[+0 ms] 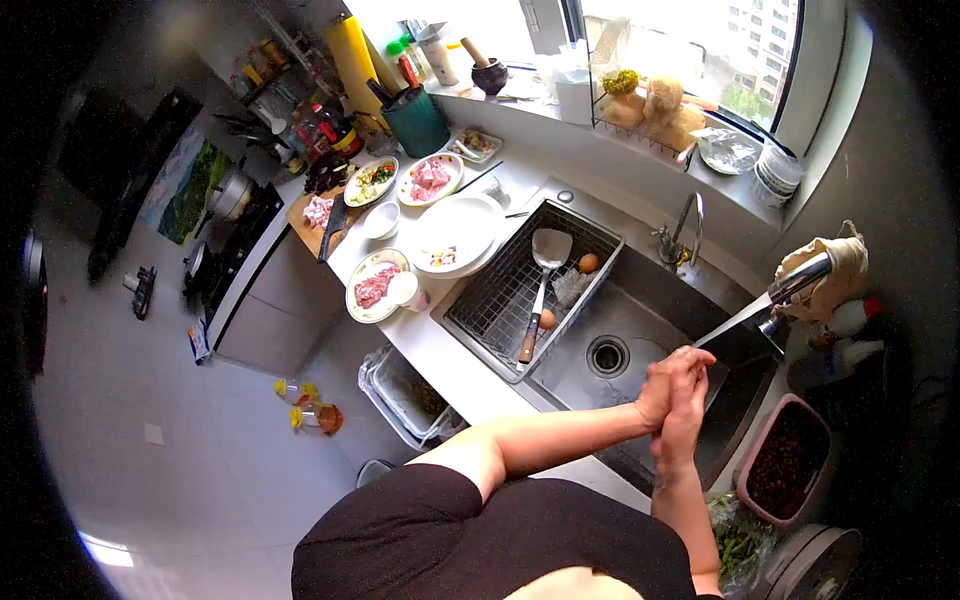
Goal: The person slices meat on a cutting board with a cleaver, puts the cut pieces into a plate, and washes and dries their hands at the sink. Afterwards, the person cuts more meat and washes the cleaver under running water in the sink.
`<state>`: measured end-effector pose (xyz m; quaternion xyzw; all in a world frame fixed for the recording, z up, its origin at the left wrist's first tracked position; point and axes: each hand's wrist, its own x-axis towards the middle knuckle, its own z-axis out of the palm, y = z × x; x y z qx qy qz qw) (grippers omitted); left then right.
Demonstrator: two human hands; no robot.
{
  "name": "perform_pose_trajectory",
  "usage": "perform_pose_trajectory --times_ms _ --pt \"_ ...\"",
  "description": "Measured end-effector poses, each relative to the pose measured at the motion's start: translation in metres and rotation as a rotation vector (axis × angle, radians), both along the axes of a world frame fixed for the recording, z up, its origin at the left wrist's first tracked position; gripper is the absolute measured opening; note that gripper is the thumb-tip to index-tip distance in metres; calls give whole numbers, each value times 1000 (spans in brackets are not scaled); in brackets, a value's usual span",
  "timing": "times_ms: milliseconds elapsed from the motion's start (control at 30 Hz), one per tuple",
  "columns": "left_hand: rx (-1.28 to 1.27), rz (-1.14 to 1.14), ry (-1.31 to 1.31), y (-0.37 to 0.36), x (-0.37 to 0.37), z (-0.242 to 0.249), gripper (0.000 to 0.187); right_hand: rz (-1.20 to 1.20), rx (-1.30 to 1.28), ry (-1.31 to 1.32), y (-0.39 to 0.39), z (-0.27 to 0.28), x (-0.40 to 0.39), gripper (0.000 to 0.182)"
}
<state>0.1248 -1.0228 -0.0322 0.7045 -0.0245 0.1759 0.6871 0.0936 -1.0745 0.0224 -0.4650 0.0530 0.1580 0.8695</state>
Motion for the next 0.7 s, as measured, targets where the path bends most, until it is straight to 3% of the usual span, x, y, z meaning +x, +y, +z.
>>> perform_pose_trajectory --times_ms 33,100,133,167,233,267,333,400,433,467,533,633,667,700 --pt "123 45 -54 7 -4 12 18 3 0 -4 -1 -14 9 42" --pt "357 125 -159 22 -8 26 17 275 134 85 -1 -43 34 59" --pt "396 131 -177 27 -8 25 14 279 131 78 3 -44 35 59" --pt "351 142 -163 29 -8 23 11 246 252 157 10 -44 36 45" --pt "36 154 -62 25 -9 23 6 290 419 214 20 -36 38 20" --pt "-232 126 28 21 -9 24 4 295 416 209 24 -34 41 20" --pt "-903 44 97 14 -11 27 6 353 727 134 32 -36 44 17" --pt "-1295 20 16 8 -18 25 12 376 1026 34 30 -35 51 26" --pt "-1103 26 30 5 -19 14 19 443 1021 32 30 -30 57 34" --pt "-1072 16 -26 5 -12 -4 9 504 1014 27 31 -24 62 42" --pt "-339 36 234 28 -27 13 7 371 821 212 26 -25 66 50" --pt "481 136 -239 48 -35 12 16 243 566 232 17 -45 66 47" --pt "624 23 -245 57 -35 10 14 151 459 267 14 -53 63 45" --pt "682 -38 -303 63 -34 8 12 -88 -58 275 24 -33 48 41"
